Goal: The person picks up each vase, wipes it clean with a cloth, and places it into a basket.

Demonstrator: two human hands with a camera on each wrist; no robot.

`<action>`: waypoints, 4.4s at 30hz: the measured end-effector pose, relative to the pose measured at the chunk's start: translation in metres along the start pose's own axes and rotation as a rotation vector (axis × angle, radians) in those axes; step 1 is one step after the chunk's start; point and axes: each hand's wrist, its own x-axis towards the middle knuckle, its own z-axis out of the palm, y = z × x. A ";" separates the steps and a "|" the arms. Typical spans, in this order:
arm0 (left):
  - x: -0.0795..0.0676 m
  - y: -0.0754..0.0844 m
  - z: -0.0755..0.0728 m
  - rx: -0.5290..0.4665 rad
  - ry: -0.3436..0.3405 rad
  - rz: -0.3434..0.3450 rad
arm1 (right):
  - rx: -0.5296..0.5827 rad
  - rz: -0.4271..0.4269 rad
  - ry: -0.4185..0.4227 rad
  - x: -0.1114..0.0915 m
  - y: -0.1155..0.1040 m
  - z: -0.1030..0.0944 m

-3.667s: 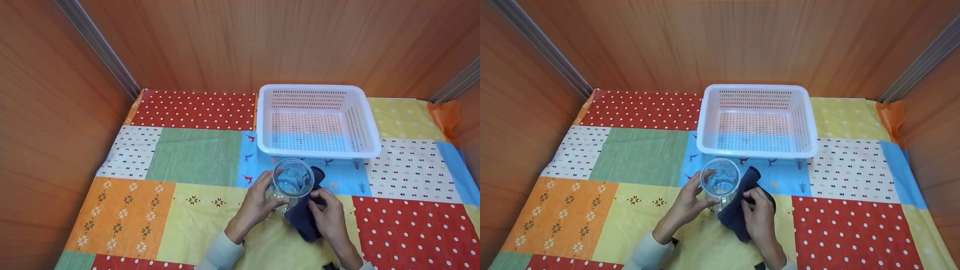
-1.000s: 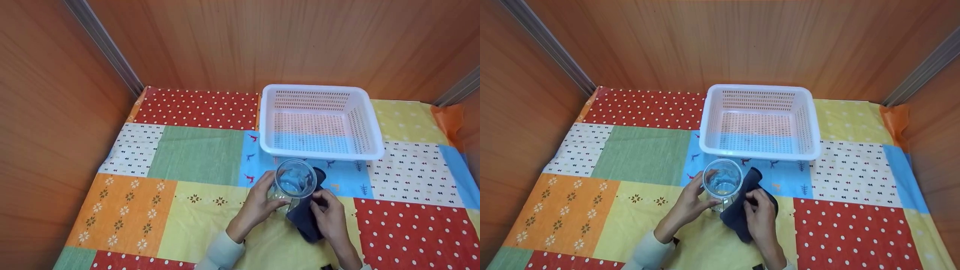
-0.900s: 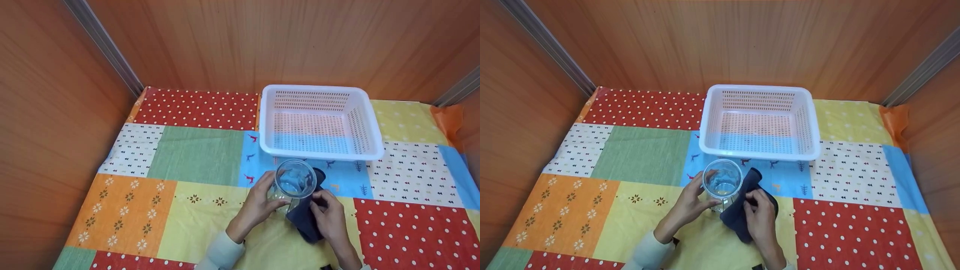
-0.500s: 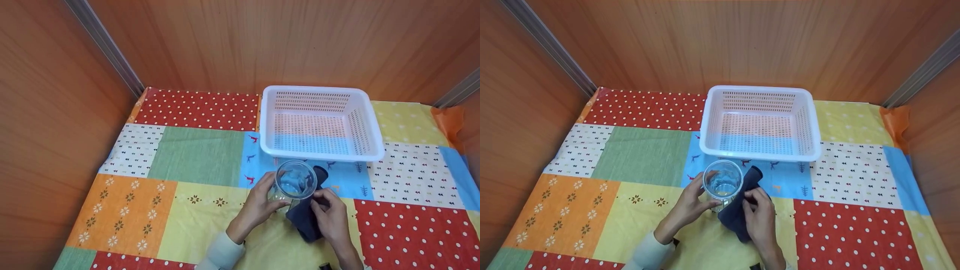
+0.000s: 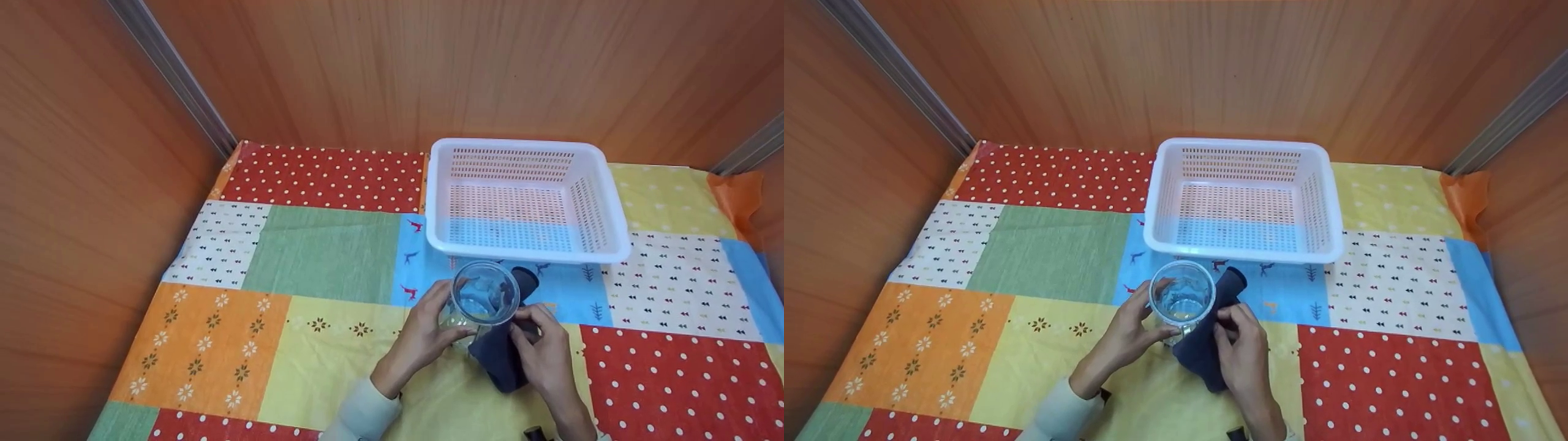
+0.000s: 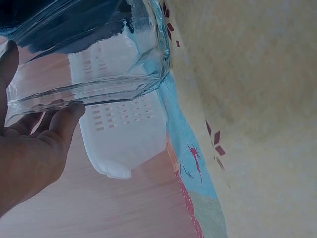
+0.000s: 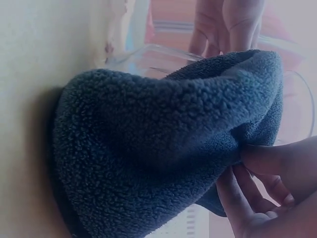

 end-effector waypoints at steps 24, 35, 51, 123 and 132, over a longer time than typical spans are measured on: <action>0.002 0.000 0.000 -0.015 -0.017 -0.039 | -0.053 0.069 -0.033 -0.001 0.022 0.008; 0.001 0.001 0.000 0.008 -0.016 -0.046 | -0.022 0.020 0.004 -0.001 -0.005 0.001; 0.001 0.000 0.000 0.008 -0.014 -0.010 | -0.017 0.043 -0.014 0.000 0.004 0.004; 0.001 -0.001 0.000 0.003 -0.015 -0.024 | -0.007 0.060 -0.002 0.000 -0.005 0.002; 0.001 -0.001 0.001 -0.001 -0.011 -0.020 | -0.035 0.081 -0.041 0.001 0.007 0.004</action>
